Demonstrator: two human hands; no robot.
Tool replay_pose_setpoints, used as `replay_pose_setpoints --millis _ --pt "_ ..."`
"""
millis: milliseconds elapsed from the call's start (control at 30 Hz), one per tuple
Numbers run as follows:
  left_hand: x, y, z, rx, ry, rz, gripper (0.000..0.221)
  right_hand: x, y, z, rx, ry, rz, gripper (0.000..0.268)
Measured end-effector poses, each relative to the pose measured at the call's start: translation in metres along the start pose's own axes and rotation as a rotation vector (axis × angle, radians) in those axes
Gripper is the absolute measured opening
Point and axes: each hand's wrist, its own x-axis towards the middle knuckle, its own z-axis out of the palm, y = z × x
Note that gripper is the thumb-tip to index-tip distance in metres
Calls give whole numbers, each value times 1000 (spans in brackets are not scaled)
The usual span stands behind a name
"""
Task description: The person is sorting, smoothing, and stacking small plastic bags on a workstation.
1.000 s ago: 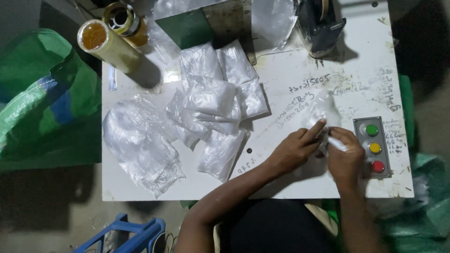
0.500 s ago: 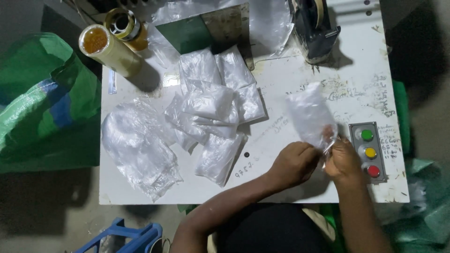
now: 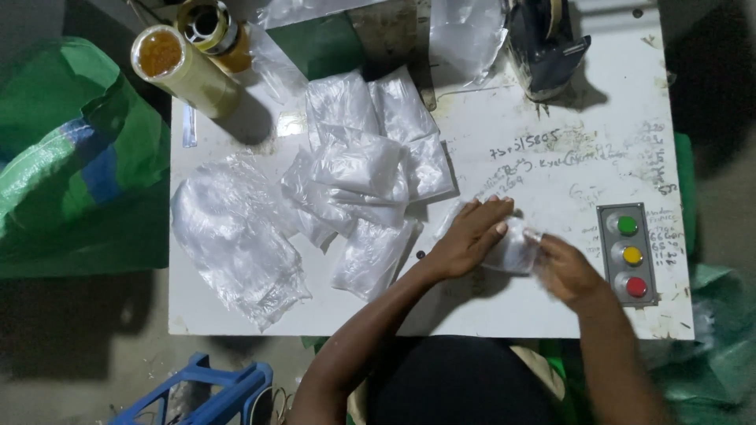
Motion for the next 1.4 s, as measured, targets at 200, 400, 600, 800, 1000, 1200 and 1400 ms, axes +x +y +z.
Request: replay_pose_setpoints --millis 200,400,600,800,1000,1200,1400 --pt "29 -24 60 738 15 -44 66 0 -63 94 -750 319 -794 39" --pt "6 -2 33 494 34 -43 75 25 -17 97 -1112 53 -836 69" --pt "4 3 33 431 -31 7 76 31 -44 80 -859 -11 -757 52" --pt "9 27 29 342 144 285 10 19 -78 11 -404 181 -589 51" --pt "1 54 -7 -690 300 -372 27 -32 -23 13 -574 -52 -103 43" --pt "-43 35 -15 -163 494 -469 32 -43 -12 37 -1172 260 -165 38" --pt "-35 6 -8 368 215 -84 42 -39 -43 78 -1516 71 -283 29"
